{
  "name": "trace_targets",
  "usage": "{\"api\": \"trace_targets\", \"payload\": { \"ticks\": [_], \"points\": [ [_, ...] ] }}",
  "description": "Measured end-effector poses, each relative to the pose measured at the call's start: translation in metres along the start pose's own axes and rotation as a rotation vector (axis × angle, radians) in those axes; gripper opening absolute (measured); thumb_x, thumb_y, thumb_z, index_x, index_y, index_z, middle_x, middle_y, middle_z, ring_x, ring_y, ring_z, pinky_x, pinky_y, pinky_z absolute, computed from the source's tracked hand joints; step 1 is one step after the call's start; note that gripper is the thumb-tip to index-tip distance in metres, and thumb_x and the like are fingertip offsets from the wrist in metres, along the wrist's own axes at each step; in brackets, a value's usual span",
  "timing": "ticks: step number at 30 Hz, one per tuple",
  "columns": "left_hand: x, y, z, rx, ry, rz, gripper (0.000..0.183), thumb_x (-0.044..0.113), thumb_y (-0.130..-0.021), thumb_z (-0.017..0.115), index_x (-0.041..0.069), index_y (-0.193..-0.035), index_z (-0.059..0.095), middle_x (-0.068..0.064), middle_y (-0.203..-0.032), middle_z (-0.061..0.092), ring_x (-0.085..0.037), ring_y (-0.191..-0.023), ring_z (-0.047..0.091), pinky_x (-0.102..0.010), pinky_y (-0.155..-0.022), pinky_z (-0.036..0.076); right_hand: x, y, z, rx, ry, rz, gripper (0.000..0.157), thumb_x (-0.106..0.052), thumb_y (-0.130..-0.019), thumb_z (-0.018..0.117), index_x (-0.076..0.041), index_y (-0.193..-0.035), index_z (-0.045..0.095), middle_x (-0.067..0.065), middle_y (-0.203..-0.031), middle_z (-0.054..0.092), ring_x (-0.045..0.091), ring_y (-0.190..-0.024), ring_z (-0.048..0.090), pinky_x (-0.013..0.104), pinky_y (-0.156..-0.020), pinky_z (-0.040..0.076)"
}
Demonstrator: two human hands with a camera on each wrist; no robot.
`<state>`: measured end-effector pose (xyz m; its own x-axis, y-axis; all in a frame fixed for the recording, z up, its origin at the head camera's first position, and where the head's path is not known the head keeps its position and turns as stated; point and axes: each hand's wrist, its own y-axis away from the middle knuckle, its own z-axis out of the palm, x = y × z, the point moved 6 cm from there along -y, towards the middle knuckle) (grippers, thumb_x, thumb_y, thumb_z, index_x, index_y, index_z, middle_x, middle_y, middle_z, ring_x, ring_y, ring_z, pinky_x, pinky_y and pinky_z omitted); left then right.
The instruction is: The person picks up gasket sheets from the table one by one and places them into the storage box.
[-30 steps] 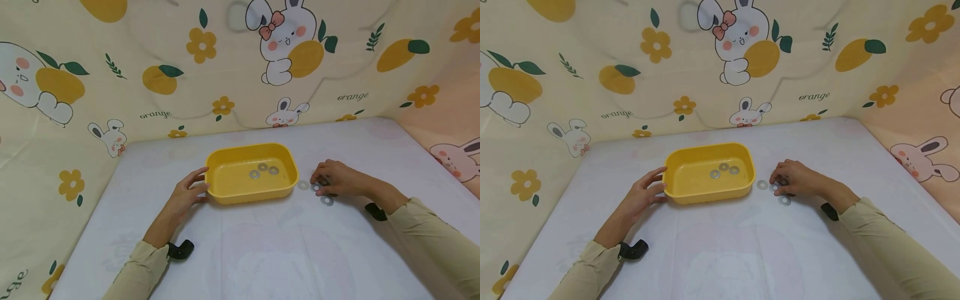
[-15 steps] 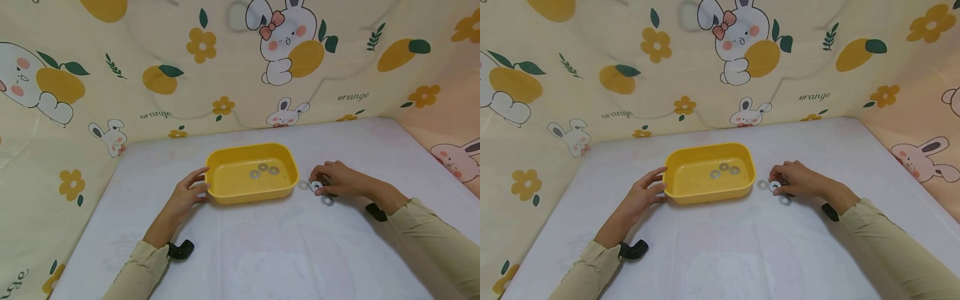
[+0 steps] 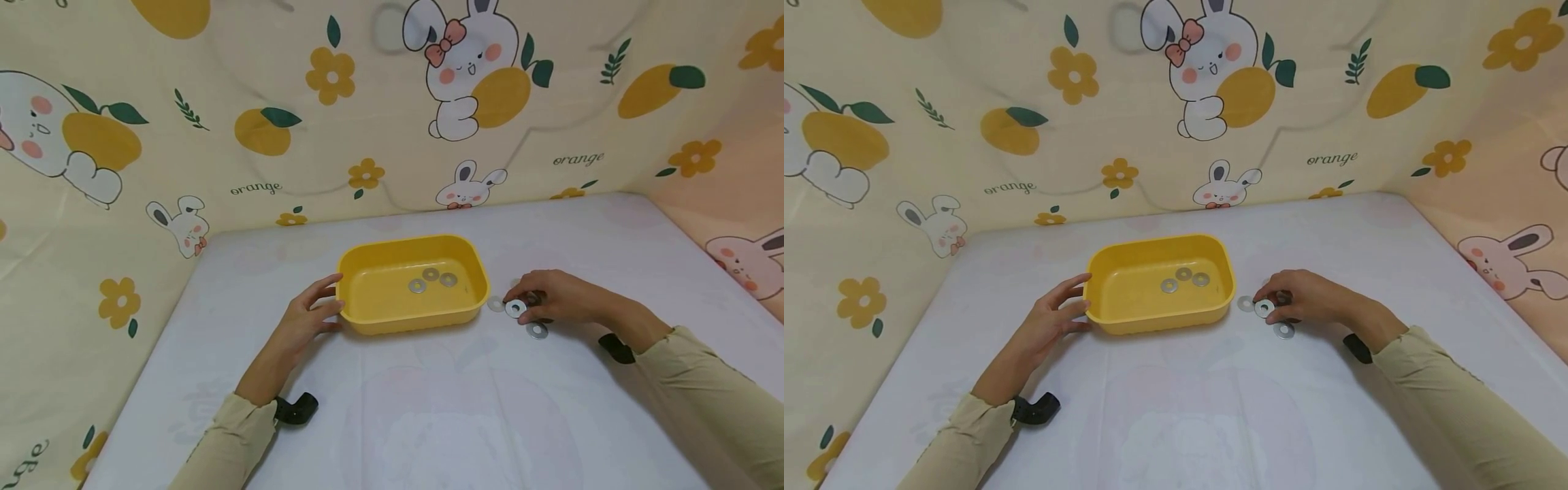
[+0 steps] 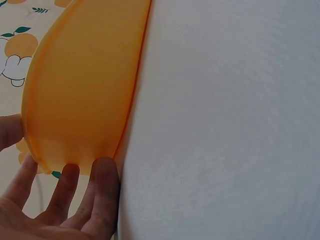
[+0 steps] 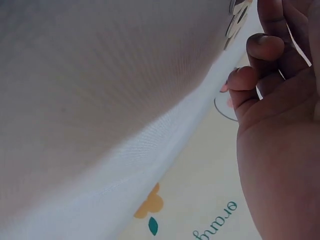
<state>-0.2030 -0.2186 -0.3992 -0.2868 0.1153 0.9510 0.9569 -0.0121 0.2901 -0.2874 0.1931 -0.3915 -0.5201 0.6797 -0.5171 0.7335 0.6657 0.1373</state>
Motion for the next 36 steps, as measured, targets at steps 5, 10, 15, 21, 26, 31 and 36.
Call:
{"api": "trace_targets", "payload": {
  "ticks": [5,10,15,21,26,31,36],
  "points": [
    [-0.001,0.0,0.0,-0.003,-0.003,0.0,0.055,0.015,-0.098,0.061,0.029,-0.149,0.045,-0.008,-0.152,0.039,-0.026,-0.117,0.055,-0.035,-0.094,0.057,0.0,0.001,-0.003,0.045,-0.02,0.025,0.04,-0.046,-0.076,0.081,-0.031,-0.112,0.071,-0.009,-0.088,0.058,0.013,-0.085,0.052,0.021,-0.069,0.046],
    [-0.002,0.0,0.0,-0.009,-0.006,-0.001,0.055,0.016,-0.098,0.061,0.03,-0.149,0.045,-0.008,-0.152,0.039,-0.025,-0.116,0.055,-0.036,-0.095,0.057,-0.002,0.003,-0.01,0.127,-0.003,0.027,0.04,-0.048,-0.078,0.08,-0.033,-0.113,0.07,-0.011,-0.089,0.058,0.011,-0.089,0.051,0.021,-0.074,0.045],
    [-0.001,0.0,0.0,-0.007,-0.002,0.003,0.054,0.016,-0.098,0.061,0.03,-0.148,0.046,-0.008,-0.152,0.039,-0.025,-0.116,0.055,-0.036,-0.095,0.057,-0.005,0.005,-0.015,0.196,0.029,-0.031,0.037,-0.038,-0.081,0.08,-0.029,-0.117,0.072,-0.014,-0.093,0.062,0.008,-0.089,0.051,0.021,-0.076,0.045],
    [0.001,0.001,0.001,-0.015,0.001,0.021,0.055,0.015,-0.098,0.061,0.027,-0.149,0.045,-0.009,-0.151,0.04,-0.023,-0.114,0.056,-0.036,-0.093,0.057,-0.006,0.008,-0.018,0.238,0.03,-0.045,0.037,-0.03,-0.083,0.081,-0.027,-0.118,0.073,-0.013,-0.094,0.063,0.006,-0.089,0.05,0.019,-0.076,0.046],
    [0.0,0.001,0.0,-0.004,0.0,0.006,0.055,0.015,-0.097,0.062,0.028,-0.148,0.046,-0.008,-0.151,0.04,-0.024,-0.116,0.055,-0.036,-0.095,0.057,-0.007,0.008,-0.018,0.238,0.013,-0.048,0.036,-0.03,-0.083,0.08,-0.025,-0.118,0.072,-0.012,-0.09,0.061,0.007,-0.087,0.049,0.019,-0.071,0.044],
    [0.0,0.0,-0.001,0.001,0.0,0.001,0.055,0.016,-0.097,0.062,0.029,-0.148,0.046,-0.008,-0.151,0.04,-0.025,-0.116,0.055,-0.036,-0.095,0.057,-0.008,0.008,-0.018,0.259,0.022,-0.094,0.037,-0.028,-0.083,0.08,-0.023,-0.119,0.072,-0.012,-0.085,0.057,0.006,-0.083,0.046,0.02,-0.066,0.041],
    [-0.001,0.0,-0.001,-0.003,0.006,0.005,0.055,0.016,-0.097,0.062,0.028,-0.149,0.046,-0.008,-0.151,0.04,-0.024,-0.115,0.055,-0.036,-0.093,0.057,-0.01,0.01,-0.02,0.282,-0.011,-0.14,0.035,-0.026,-0.085,0.079,-0.022,-0.119,0.072,-0.012,-0.084,0.056,0.005,-0.083,0.046,0.019,-0.065,0.04]
  ]
}}
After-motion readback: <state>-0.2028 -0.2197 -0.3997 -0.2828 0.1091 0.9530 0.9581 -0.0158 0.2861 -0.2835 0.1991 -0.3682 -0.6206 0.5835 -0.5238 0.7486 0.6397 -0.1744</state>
